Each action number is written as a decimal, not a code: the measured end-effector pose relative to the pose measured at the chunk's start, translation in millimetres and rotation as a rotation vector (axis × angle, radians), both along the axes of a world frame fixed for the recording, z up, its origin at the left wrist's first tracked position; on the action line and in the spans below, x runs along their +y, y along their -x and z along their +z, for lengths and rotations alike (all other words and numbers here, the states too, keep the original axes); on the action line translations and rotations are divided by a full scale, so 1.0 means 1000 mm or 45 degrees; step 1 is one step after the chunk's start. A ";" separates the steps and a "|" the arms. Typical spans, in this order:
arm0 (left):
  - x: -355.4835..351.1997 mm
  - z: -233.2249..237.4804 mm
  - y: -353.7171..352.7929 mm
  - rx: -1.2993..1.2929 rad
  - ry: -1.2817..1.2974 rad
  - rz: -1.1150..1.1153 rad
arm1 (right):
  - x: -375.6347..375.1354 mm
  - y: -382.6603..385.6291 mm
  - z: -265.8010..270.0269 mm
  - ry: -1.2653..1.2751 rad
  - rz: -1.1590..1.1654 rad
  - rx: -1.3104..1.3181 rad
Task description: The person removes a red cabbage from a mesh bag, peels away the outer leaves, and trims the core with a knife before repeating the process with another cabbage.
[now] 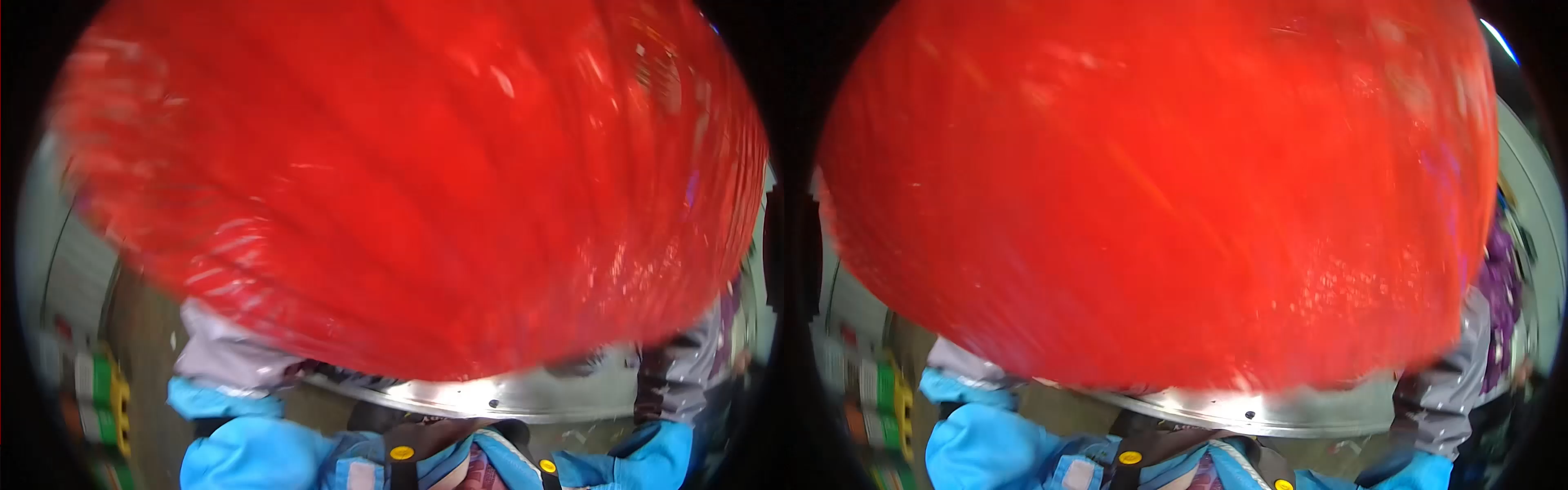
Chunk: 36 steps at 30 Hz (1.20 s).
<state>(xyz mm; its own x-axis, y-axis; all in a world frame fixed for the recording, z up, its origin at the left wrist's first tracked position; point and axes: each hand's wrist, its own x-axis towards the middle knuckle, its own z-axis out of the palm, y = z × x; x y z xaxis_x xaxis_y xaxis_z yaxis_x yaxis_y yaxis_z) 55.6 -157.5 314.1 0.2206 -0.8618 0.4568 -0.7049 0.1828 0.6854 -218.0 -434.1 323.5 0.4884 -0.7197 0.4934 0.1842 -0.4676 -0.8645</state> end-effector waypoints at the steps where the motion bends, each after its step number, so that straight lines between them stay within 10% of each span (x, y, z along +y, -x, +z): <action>1: 0.007 -0.008 0.010 0.004 -0.040 -0.020 | 0.015 -0.021 0.007 -0.009 0.096 0.058; 11: 0.184 -0.089 0.031 0.231 -0.066 0.314 | 0.135 -0.148 0.007 -0.113 0.859 0.419; 19: 0.601 -0.268 0.070 0.114 0.145 1.958 | 0.121 -0.150 -0.098 -0.318 0.733 0.503; 22: 0.786 -0.381 0.154 -0.551 -0.806 2.823 | 0.099 -0.133 -0.126 -0.401 0.768 0.714; 24: 0.727 -0.348 0.159 0.670 1.220 2.424 | 0.124 -0.118 -0.132 -0.451 0.701 0.827; 25: 0.721 -0.350 0.158 1.272 1.720 2.389 | 0.141 -0.109 -0.134 -0.479 0.675 0.892; 27: 0.692 -0.418 0.146 1.444 0.829 2.591 | 0.152 -0.092 -0.163 -0.640 0.729 1.056; 29: 0.529 -0.354 0.100 1.864 0.902 2.309 | 0.171 -0.074 -0.187 -0.820 0.770 1.110; 33: 0.295 -0.244 0.078 1.181 0.138 1.353 | 0.213 -0.027 -0.229 -1.211 0.855 0.981; 35: 0.249 -0.224 0.072 0.049 -0.500 0.814 | 0.244 0.002 -0.247 -1.430 0.898 0.785; 36: 0.227 -0.222 0.070 -0.009 -0.585 0.677 | 0.254 0.025 -0.272 -1.433 1.011 0.773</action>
